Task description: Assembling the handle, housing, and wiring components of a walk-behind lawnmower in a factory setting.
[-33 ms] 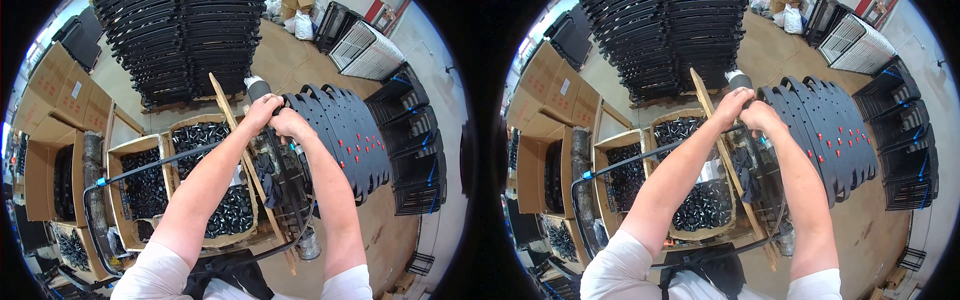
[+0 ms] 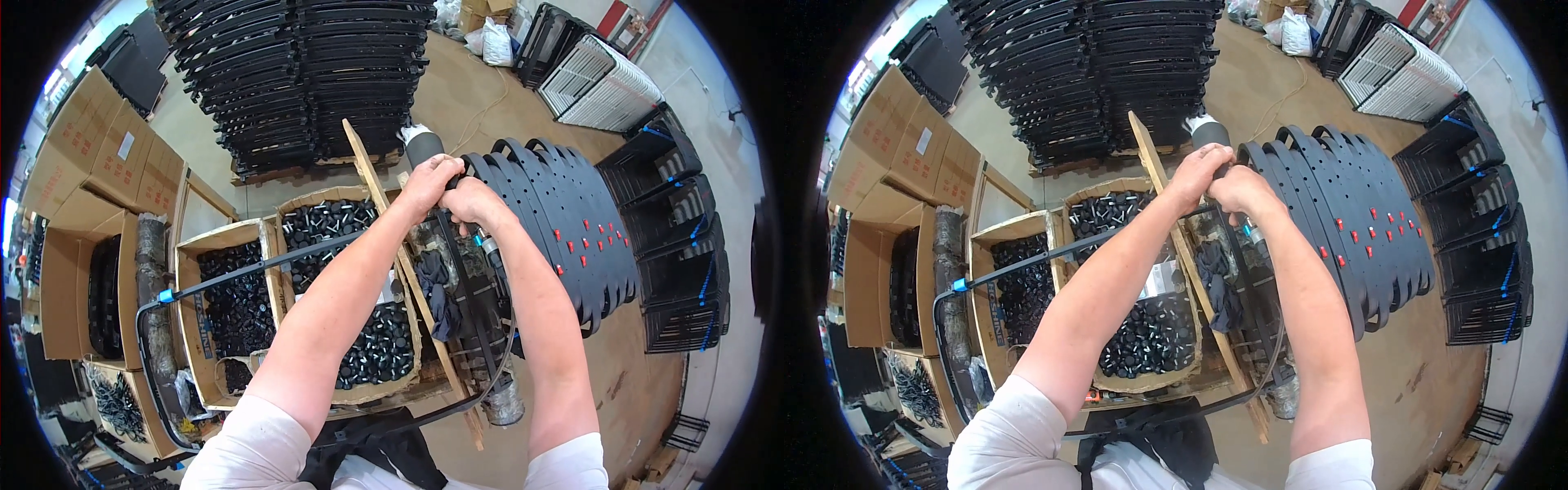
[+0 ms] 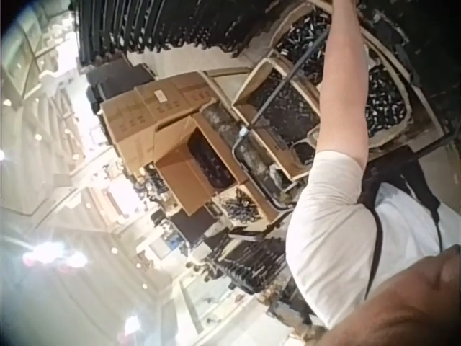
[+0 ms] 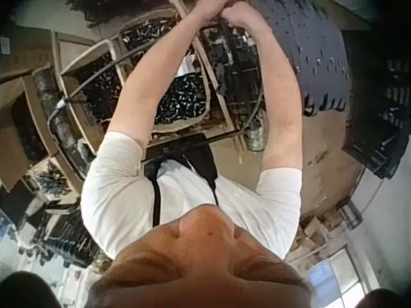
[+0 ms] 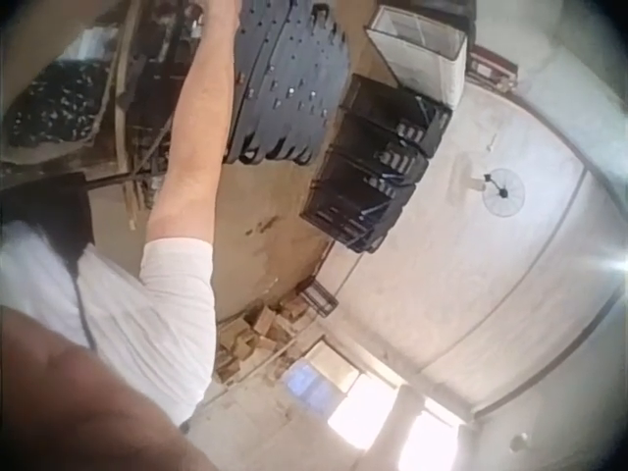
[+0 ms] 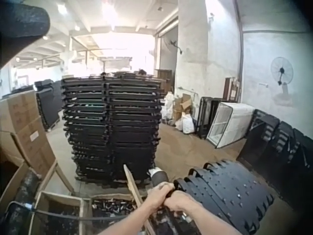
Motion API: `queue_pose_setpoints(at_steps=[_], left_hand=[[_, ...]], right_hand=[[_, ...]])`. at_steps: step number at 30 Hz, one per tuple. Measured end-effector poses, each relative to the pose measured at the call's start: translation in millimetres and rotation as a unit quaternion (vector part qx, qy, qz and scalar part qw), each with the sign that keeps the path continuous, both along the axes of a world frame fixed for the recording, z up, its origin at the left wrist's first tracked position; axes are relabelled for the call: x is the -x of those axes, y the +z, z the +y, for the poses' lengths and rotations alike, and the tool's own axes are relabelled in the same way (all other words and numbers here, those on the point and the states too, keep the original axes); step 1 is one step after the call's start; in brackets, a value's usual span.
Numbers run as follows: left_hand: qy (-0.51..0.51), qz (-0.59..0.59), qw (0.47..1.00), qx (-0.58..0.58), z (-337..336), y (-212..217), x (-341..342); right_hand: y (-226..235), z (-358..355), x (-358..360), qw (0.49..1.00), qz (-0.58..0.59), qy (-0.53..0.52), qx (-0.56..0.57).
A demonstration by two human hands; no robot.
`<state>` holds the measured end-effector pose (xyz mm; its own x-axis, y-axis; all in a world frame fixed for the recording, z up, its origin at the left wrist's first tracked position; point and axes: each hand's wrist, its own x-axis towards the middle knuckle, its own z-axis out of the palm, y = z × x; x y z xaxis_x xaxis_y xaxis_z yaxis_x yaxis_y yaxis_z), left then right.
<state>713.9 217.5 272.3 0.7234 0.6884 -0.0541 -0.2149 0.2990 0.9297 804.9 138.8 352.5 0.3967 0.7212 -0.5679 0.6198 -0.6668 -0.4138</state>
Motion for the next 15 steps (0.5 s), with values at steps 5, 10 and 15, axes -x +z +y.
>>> queue_pose_setpoints(at_steps=[5,10,15], left_hand=[[0.003,-0.002,1.0,0.024,-0.5,-6.2,-1.7],[0.02,-0.033,0.998,0.044,-4.1,-2.7,-6.0],[0.017,-0.043,0.997,0.06,-1.4,7.6,0.3]], right_hand=[[-18.6,7.8,-5.2,0.994,0.093,-0.032,-0.057],[-13.3,7.3,-13.9,0.995,0.084,-0.019,-0.048],[-2.6,7.8,-6.9,0.99,0.128,-0.025,-0.059]])
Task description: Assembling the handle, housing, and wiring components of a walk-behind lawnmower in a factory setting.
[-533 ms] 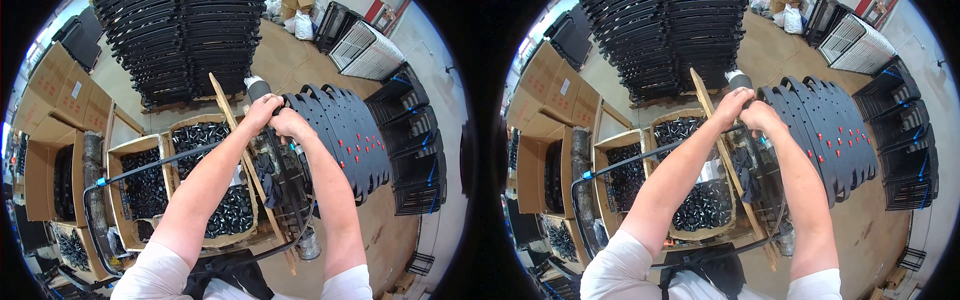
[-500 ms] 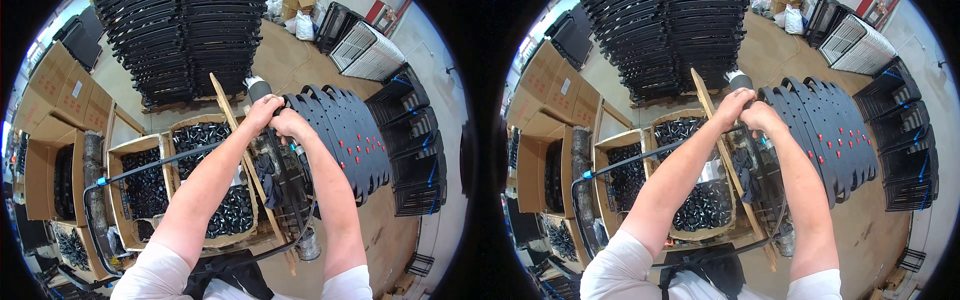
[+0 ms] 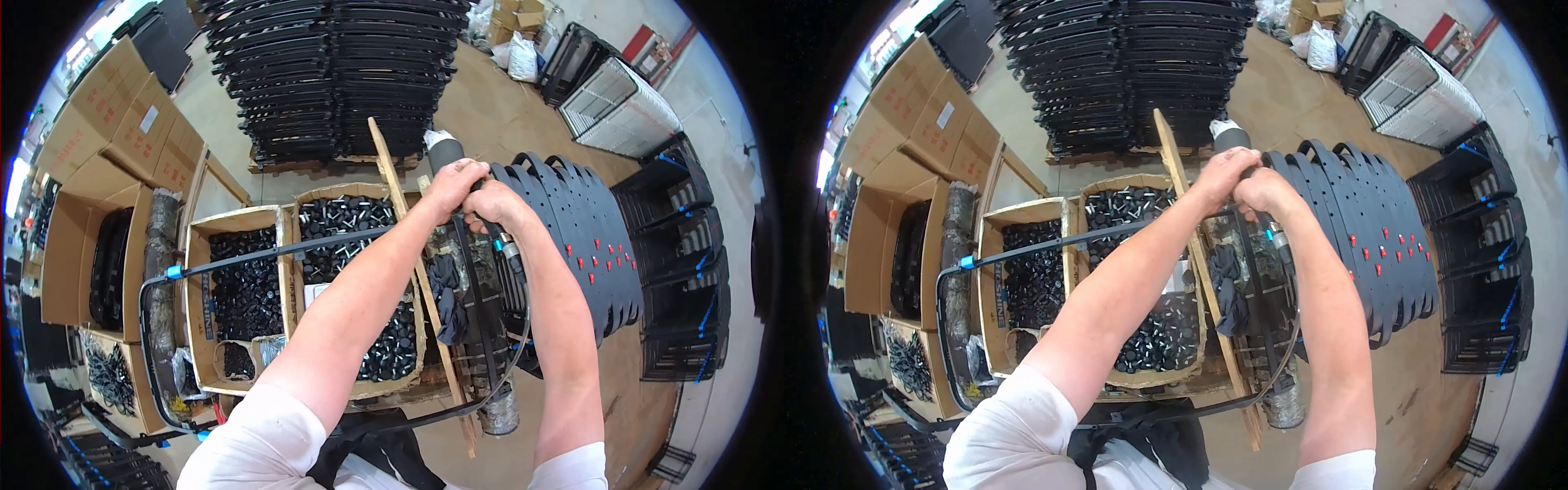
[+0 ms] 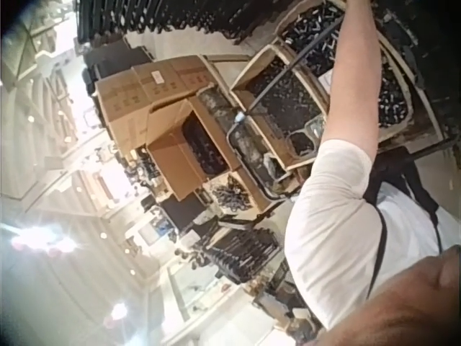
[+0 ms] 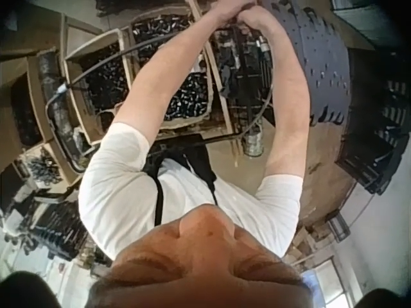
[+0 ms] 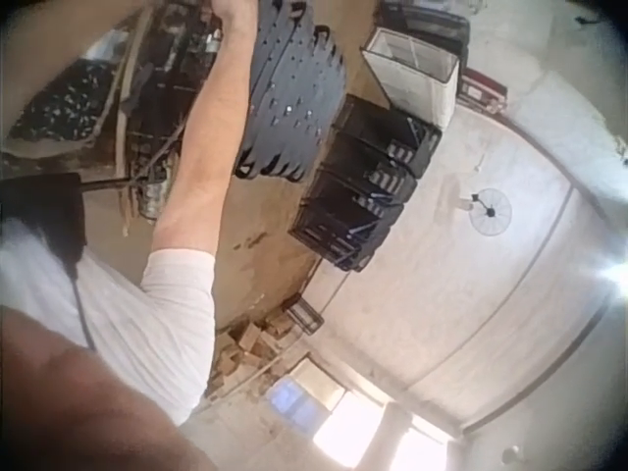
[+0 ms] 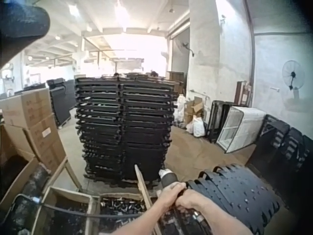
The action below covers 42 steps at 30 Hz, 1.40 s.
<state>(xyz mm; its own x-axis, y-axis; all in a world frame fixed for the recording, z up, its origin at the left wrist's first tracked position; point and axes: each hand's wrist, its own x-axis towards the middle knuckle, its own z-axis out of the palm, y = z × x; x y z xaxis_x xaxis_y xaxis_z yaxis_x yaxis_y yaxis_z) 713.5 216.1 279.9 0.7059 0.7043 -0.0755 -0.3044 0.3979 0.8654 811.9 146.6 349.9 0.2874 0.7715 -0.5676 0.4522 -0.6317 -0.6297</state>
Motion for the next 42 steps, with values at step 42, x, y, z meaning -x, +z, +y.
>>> queue_pose_setpoints(at_steps=[42], left_hand=[[0.149,0.064,0.985,-0.058,45.5,-3.5,389.8]], right_hand=[[28.8,49.1,388.7,0.96,-0.202,0.188,-0.038]])
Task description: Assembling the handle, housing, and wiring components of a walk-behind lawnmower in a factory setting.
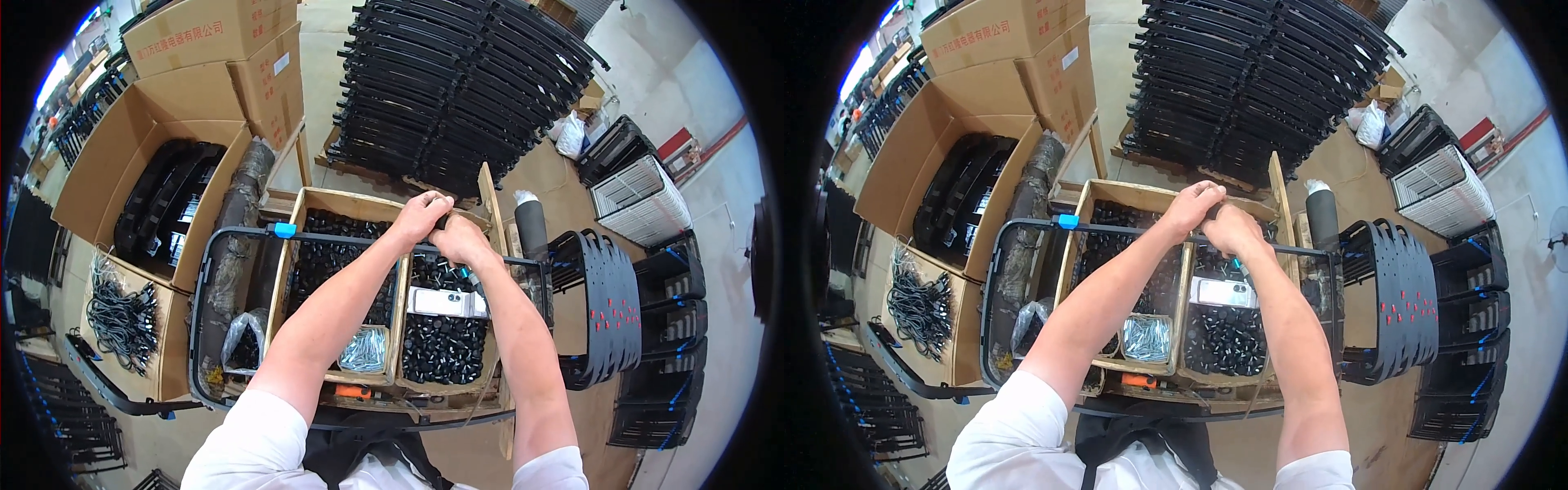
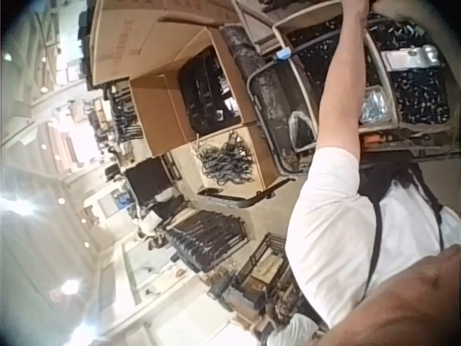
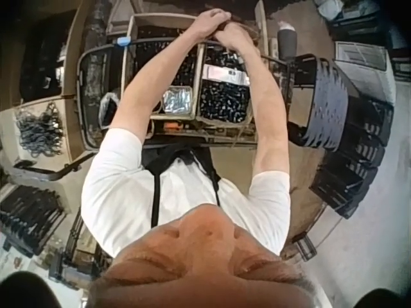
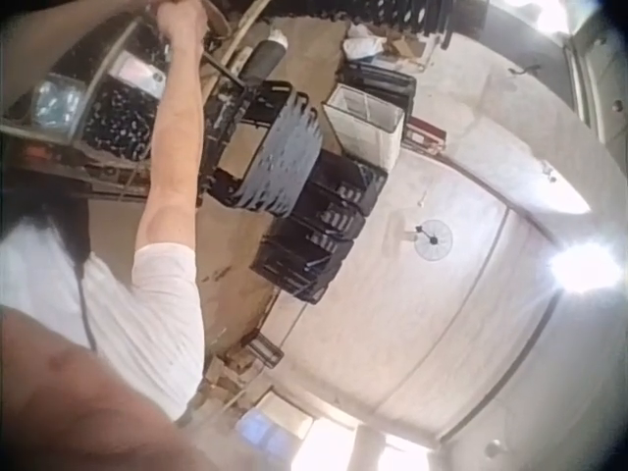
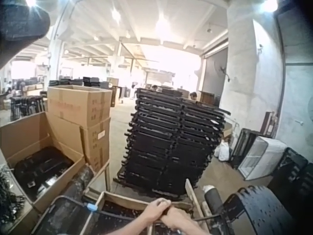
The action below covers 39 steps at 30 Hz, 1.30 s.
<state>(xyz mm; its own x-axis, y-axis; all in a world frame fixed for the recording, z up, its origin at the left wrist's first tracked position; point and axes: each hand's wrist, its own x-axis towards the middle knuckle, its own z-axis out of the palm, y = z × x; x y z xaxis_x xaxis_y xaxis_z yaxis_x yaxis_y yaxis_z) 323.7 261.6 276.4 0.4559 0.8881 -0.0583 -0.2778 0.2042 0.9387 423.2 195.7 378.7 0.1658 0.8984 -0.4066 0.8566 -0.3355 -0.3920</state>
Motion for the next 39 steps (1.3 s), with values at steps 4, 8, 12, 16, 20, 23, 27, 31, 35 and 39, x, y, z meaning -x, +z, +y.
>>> queue_pose_setpoints(at_steps=[4,8,12,16,20,23,27,31,35,39], left_hand=[[-0.011,0.011,1.0,0.01,1.1,-0.8,0.4],[-0.023,0.013,1.0,0.011,0.9,-1.8,2.6],[-0.028,0.014,0.999,0.014,3.6,-8.2,2.9],[-0.03,0.023,0.999,0.006,9.1,-6.9,3.1],[-0.025,0.021,0.999,-0.002,6.7,-4.5,4.7],[-0.027,-0.003,0.999,0.016,4.4,3.2,4.9],[-0.043,0.002,0.999,0.008,1.4,11.0,9.3],[-0.073,0.002,0.997,-0.023,-40.6,48.3,9.3],[-0.149,0.018,0.989,-0.014,-120.3,68.3,27.0],[-0.233,0.004,0.972,0.035,-209.5,44.9,39.1]], right_hand=[[-4.2,4.4,-2.0,1.0,0.023,-0.008,0.011],[-10.8,11.9,-6.5,0.995,0.064,-0.043,0.069],[-29.6,21.9,-18.6,0.987,0.142,-0.046,0.059],[-25.1,29.3,-13.3,0.991,0.109,-0.032,0.067],[-20.4,27.2,-9.8,0.989,0.134,-0.028,0.054],[-20.4,25.8,-15.6,0.992,0.111,0.003,0.055],[-17.1,16.4,-8.5,0.989,0.137,-0.017,0.044],[13.7,-35.8,-7.1,0.999,0.022,0.003,-0.024],[63.3,-132.5,13.0,0.998,0.001,-0.02,0.066],[49.9,-229.6,19.5,0.996,-0.038,-0.016,0.073]])
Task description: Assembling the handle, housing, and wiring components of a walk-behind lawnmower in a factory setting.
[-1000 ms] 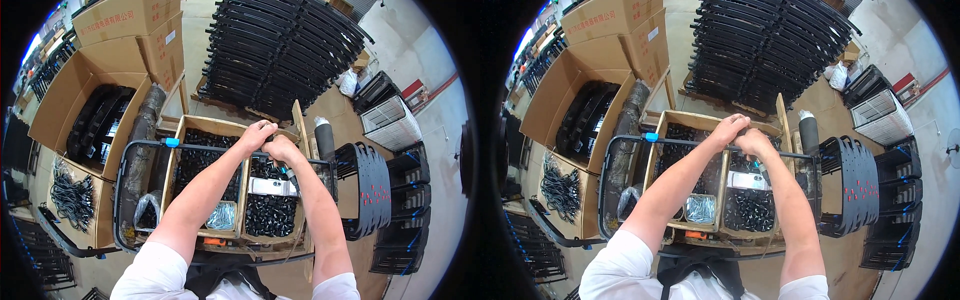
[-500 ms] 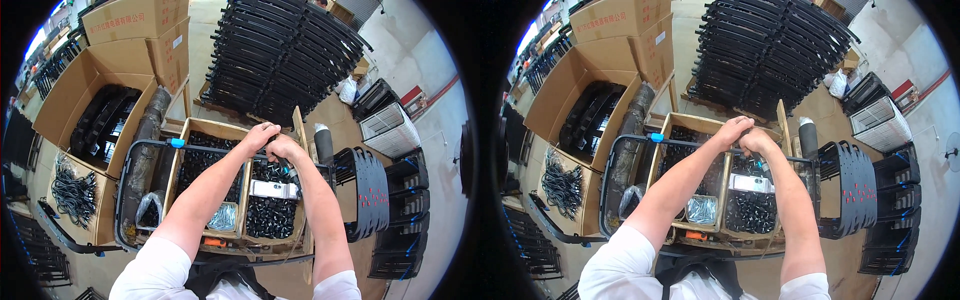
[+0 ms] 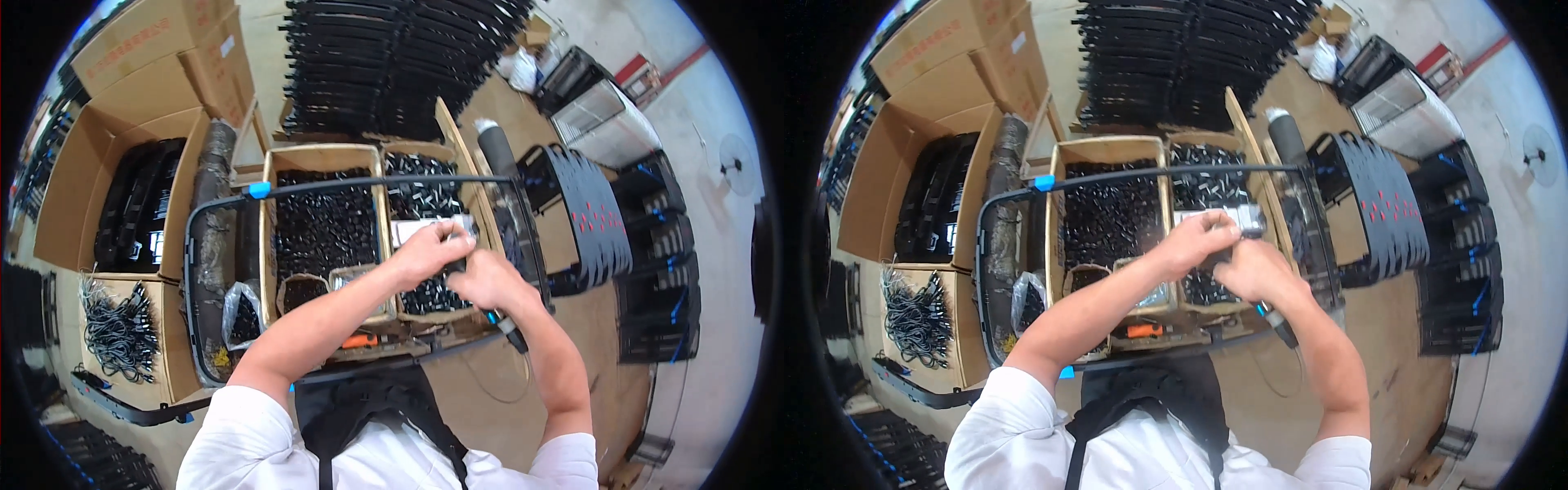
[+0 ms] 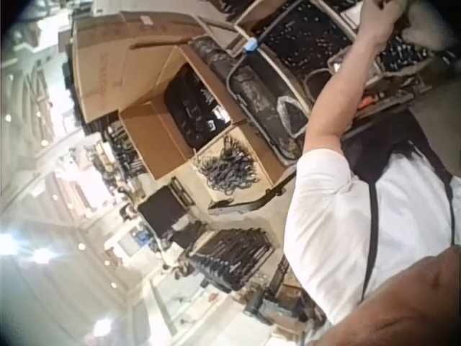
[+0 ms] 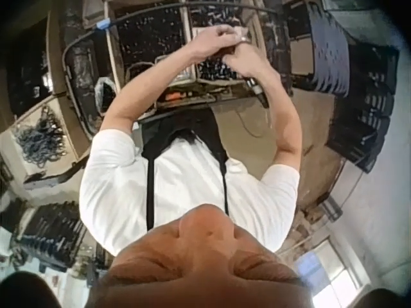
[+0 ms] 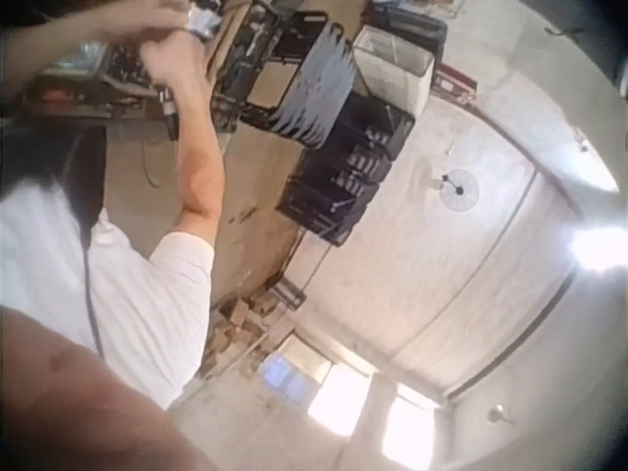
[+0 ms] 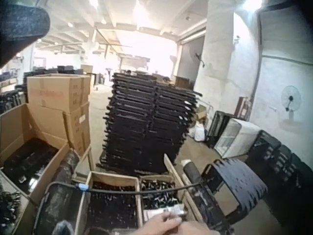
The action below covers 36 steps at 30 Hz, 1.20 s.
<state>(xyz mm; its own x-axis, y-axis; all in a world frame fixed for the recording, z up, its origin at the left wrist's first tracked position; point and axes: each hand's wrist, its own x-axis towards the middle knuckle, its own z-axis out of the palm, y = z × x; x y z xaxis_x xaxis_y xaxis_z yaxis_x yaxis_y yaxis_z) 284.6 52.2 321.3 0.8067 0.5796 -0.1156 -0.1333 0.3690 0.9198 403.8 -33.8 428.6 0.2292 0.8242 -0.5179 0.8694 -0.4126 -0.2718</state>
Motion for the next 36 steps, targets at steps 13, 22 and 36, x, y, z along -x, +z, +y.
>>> queue_pose_setpoints(at_steps=[13,22,36], left_hand=[[-0.052,0.001,0.998,0.046,-171.5,-15.4,39.7],[0.055,-0.022,0.997,0.052,-204.7,-20.5,46.4],[0.079,0.0,0.997,0.009,-232.6,-41.7,52.6]], right_hand=[[-18.8,-170.5,28.5,0.997,0.044,0.008,0.063],[-20.8,-196.6,35.2,0.998,0.048,0.04,-0.004],[-43.4,-216.5,40.1,0.997,0.067,0.039,-0.015]])
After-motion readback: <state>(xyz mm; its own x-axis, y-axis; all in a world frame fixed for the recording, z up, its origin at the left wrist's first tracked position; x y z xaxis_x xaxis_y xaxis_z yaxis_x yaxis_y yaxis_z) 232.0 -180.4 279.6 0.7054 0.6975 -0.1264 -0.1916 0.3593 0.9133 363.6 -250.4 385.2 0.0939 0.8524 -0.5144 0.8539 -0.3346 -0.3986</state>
